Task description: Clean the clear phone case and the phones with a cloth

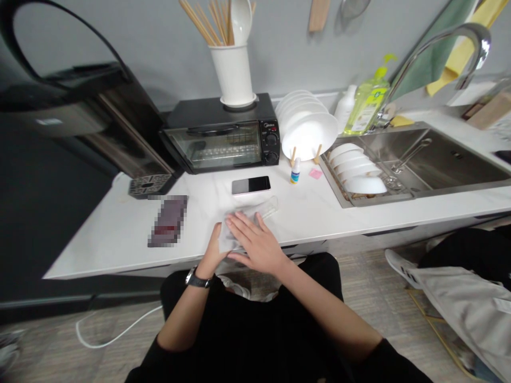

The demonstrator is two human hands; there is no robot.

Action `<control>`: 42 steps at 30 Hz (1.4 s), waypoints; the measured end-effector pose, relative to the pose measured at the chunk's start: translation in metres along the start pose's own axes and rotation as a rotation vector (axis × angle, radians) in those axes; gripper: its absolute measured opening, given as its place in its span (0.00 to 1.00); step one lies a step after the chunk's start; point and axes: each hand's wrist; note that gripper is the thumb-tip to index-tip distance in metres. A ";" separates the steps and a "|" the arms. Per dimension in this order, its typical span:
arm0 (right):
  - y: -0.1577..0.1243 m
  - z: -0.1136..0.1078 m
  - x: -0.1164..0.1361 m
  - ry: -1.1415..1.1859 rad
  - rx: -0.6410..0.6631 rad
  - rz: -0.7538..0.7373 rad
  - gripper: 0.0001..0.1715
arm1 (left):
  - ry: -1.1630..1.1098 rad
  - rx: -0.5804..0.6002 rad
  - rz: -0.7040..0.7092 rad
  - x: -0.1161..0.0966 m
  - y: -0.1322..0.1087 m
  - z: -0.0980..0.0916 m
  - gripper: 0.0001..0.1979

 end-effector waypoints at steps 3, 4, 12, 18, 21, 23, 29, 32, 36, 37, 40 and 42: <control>-0.009 -0.010 -0.026 -0.050 -0.046 0.132 0.49 | 0.074 0.016 0.004 -0.006 0.003 0.003 0.07; -0.012 -0.012 -0.035 -0.075 -0.073 0.202 0.49 | 0.096 0.013 0.000 -0.009 0.004 0.004 0.09; 0.000 0.001 -0.007 -0.032 -0.101 0.206 0.51 | 0.106 0.018 -0.004 -0.011 0.000 0.003 0.06; -0.004 -0.008 -0.014 0.007 -0.037 0.059 0.44 | 0.106 0.032 0.008 -0.008 -0.002 0.000 0.03; -0.011 -0.018 -0.043 -0.055 -0.108 0.214 0.41 | 0.147 0.017 -0.001 -0.013 0.002 0.004 0.10; -0.012 -0.019 -0.051 -0.087 -0.161 0.299 0.41 | 0.165 0.010 -0.008 -0.016 0.004 0.005 0.14; 0.002 -0.002 -0.005 0.002 -0.096 0.142 0.49 | 0.080 0.055 0.009 0.001 0.003 0.005 0.06; 0.005 0.000 0.007 0.044 -0.036 0.012 0.48 | 0.044 0.065 0.009 0.009 0.002 0.004 0.06; -0.005 -0.009 -0.024 -0.021 -0.073 0.093 0.46 | 0.113 0.068 0.022 -0.001 0.003 0.003 0.06; -0.008 -0.011 -0.035 -0.047 -0.096 0.146 0.46 | 0.145 0.055 0.015 -0.005 0.003 0.004 0.07; -0.015 -0.015 -0.056 -0.120 -0.173 0.293 0.45 | 0.179 0.016 -0.004 -0.013 0.004 0.006 0.13; -0.014 -0.012 -0.052 -0.137 -0.193 0.345 0.46 | 0.161 0.010 -0.001 -0.013 0.005 0.007 0.12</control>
Point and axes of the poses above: each hand's wrist, its own y-axis towards the middle knuckle, its own z-axis out of the palm, x = y × z, and after that the axes turned 14 degrees about -z, right-handed
